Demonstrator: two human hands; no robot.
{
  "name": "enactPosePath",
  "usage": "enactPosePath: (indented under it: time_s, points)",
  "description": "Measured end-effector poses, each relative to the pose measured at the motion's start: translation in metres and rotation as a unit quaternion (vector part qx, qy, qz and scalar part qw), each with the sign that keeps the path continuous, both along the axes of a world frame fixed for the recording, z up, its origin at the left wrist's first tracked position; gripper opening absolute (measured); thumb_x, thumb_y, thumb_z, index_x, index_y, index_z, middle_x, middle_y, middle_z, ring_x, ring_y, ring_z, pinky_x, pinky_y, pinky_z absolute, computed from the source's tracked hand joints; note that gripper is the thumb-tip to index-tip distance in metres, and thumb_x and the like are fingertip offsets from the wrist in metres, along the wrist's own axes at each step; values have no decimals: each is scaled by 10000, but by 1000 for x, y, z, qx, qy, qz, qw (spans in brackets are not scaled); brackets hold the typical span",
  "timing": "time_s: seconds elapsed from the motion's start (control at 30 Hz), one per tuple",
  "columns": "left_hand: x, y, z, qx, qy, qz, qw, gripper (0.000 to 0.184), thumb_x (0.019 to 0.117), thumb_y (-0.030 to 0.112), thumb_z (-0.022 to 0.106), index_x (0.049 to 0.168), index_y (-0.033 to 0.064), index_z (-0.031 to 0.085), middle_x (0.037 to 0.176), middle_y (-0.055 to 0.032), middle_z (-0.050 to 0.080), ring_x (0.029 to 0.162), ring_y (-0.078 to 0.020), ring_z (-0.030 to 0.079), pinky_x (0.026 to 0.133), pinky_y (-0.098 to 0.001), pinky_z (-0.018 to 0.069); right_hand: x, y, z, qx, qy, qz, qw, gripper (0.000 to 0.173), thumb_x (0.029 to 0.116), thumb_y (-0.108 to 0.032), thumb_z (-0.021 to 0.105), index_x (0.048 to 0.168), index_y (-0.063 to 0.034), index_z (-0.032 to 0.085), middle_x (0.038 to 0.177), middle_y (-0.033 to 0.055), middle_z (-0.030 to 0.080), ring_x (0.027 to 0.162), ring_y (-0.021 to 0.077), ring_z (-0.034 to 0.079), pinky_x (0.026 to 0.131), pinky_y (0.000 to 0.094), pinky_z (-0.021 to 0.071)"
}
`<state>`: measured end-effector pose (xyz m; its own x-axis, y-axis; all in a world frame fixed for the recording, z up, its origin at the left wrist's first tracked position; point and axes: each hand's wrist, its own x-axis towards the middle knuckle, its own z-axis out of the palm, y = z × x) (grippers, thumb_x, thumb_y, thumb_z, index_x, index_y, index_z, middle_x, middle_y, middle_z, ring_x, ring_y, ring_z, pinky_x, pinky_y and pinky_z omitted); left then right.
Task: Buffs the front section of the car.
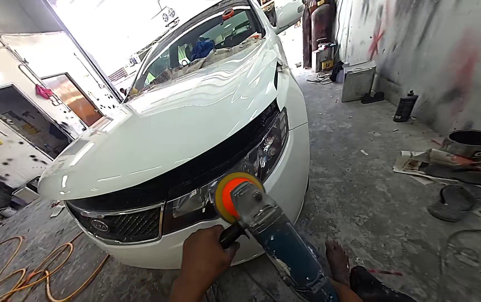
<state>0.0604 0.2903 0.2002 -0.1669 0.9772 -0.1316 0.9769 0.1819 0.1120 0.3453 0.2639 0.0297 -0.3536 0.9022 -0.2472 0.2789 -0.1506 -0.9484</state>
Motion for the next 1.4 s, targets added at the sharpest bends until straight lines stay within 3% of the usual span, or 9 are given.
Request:
enactPosePath:
  time_s: [0.13,0.33,0.5,0.67,0.9,1.0,1.1,1.2,1.4]
  points:
    - [-65,-40,-25,68,-52,82,993,526,818,644,700,827,118,695,713,-51,641,705,-257,650,661,-530,534,-36,14,33,38,-115,106,987,655,765,-370,858,1280,-31,639,1082,171,730,1023,327,709,924,586,542]
    - [-138,-90,-70,211,-153,155,953,437,792,519,776,797,89,692,647,-12,592,593,-164,571,593,-459,491,-99,35,71,124,-234,221,938,617,820,-480,778,1252,-72,614,1031,164,711,999,365,690,855,603,530]
    - [-104,-106,-117,236,-133,155,950,447,831,424,792,925,-10,732,746,-132,697,690,-270,683,673,-539,559,-86,34,13,129,-230,189,946,559,819,-363,797,1265,-74,621,1072,163,720,1023,362,697,882,607,533]
    - [-27,-90,-164,219,-84,46,971,439,827,459,765,890,24,755,709,-127,711,650,-312,714,607,-570,579,-15,6,-78,29,-168,93,981,678,780,-257,848,1359,-13,592,1170,210,710,1107,363,688,985,584,522]
    - [39,-36,-143,95,-85,-50,991,445,900,508,667,937,70,733,792,-103,731,755,-288,739,659,-527,578,36,-20,-115,14,-23,-73,997,708,668,-55,870,1308,36,581,1157,120,719,1058,137,703,966,348,578]
    - [36,-41,-155,41,-106,-37,993,448,939,491,634,1012,57,715,866,-127,737,838,-312,739,728,-532,575,36,-8,-127,24,-30,-70,997,703,660,-48,868,1301,37,593,1145,115,727,1045,128,708,955,334,584]
    - [8,-59,-195,66,-135,13,989,388,897,438,675,962,58,724,812,-122,730,785,-317,737,691,-545,578,22,13,-135,64,-120,-15,991,734,696,-144,888,1341,30,584,1177,167,717,1100,231,701,1012,452,550]
    - [-33,-80,-226,34,-199,109,973,369,867,383,705,1039,59,738,894,-136,744,867,-328,731,792,-579,568,-14,37,-130,110,-243,85,960,723,746,-289,868,1356,-12,597,1186,200,712,1128,353,687,1011,593,517]
    - [-100,-98,-282,167,-282,277,903,437,773,277,813,1094,-7,727,992,-197,750,990,-362,726,912,-607,552,-110,61,-57,138,-412,274,858,629,814,-286,781,1354,-49,563,1199,216,682,1133,411,657,959,620,505]
